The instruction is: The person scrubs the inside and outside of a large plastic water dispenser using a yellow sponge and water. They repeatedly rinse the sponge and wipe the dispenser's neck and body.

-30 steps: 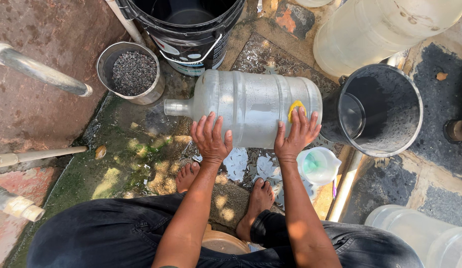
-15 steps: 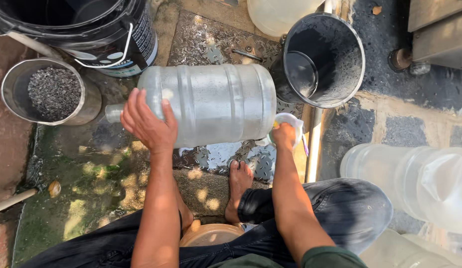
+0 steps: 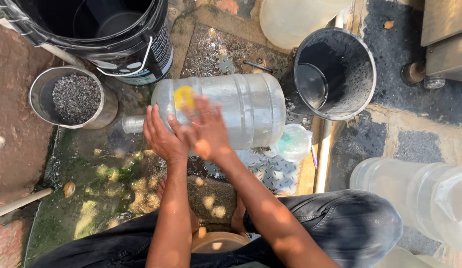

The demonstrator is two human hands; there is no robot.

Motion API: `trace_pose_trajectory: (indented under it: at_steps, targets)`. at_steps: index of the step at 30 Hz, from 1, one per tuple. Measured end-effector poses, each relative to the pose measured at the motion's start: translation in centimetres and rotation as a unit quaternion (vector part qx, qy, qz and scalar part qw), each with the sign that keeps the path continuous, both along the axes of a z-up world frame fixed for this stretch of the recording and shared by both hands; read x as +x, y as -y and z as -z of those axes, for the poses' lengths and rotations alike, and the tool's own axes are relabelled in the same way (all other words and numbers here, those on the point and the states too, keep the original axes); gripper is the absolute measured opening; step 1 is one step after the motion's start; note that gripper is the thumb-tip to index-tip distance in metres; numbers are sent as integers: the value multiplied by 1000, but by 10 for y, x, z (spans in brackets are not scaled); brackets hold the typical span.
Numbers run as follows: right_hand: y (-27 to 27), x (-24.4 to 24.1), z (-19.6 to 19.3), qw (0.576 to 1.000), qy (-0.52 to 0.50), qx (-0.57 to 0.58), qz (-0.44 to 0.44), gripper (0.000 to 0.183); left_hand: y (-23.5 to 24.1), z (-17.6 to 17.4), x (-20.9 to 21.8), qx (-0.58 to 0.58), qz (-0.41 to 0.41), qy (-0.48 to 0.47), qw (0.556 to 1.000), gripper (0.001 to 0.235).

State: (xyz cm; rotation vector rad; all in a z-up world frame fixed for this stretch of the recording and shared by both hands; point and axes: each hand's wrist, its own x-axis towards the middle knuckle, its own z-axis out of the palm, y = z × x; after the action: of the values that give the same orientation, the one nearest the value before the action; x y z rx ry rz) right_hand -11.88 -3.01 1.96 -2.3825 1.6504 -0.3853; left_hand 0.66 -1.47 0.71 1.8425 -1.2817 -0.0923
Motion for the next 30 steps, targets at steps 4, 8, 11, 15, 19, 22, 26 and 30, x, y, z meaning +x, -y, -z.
trace_pose_trajectory:
  at_steps: [4,8,11,15,19,22,26,30]
  targets:
    - [-4,-18,-10,995,-84,-23,-54,63,-12,3,1,-8,-17,-18,1000,44]
    - [30,-113,-37,979,-79,-77,171,62,-9,4,-7,-14,-41,-5,999,42]
    - [33,-96,-37,987,-15,-73,142,60,-14,8,-11,-2,-50,-4,999,42]
    - [8,18,-8,990,87,41,-99,66,-10,8,-6,-4,-39,-8,999,44]
    - [4,6,4,995,-15,-2,-98,70,-18,9,-1,7,-47,-15,999,41]
    - [38,-86,-13,984,-132,59,109,72,-24,11,-9,-25,-53,-14,998,42]
    - [50,-104,-28,965,-129,53,222,77,-33,20,-15,-54,-82,-5,995,43]
    - [16,10,-18,1000,-17,-21,-17,90,-35,29,-23,-67,-117,-16,991,45]
